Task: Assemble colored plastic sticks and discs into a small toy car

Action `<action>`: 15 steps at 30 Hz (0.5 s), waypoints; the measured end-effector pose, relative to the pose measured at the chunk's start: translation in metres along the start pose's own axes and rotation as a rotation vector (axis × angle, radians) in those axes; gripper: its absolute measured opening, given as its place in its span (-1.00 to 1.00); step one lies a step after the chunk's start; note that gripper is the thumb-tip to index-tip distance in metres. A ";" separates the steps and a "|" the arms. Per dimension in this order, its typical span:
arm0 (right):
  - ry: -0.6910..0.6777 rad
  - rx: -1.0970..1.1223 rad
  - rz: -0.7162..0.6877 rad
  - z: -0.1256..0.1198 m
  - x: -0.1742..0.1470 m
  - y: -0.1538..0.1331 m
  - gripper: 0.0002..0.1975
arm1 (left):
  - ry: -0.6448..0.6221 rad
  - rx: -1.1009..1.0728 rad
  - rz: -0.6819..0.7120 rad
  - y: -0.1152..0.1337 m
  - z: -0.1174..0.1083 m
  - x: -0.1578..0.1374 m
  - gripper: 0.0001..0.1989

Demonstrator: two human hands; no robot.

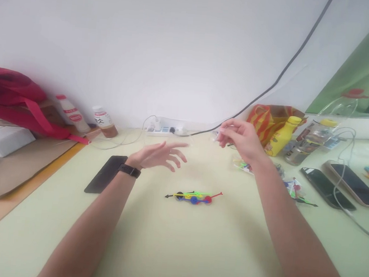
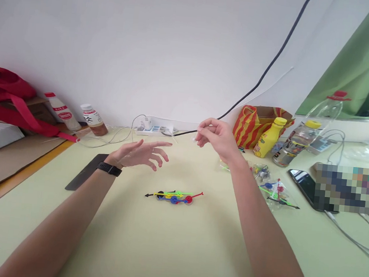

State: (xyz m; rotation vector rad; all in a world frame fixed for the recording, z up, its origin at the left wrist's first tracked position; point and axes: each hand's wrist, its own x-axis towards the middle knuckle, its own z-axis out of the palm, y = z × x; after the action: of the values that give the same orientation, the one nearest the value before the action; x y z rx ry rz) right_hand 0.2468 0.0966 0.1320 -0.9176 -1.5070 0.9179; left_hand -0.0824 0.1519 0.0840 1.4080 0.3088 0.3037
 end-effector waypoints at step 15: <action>-0.069 -0.190 -0.049 0.011 -0.007 -0.016 -0.93 | -0.045 0.066 -0.016 0.003 0.011 0.006 -0.29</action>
State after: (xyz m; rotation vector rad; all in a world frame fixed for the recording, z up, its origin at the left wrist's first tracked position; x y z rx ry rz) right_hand 0.2353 0.0829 0.1431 -0.9884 -1.6904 0.7878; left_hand -0.0731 0.1445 0.0881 1.4748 0.2950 0.2505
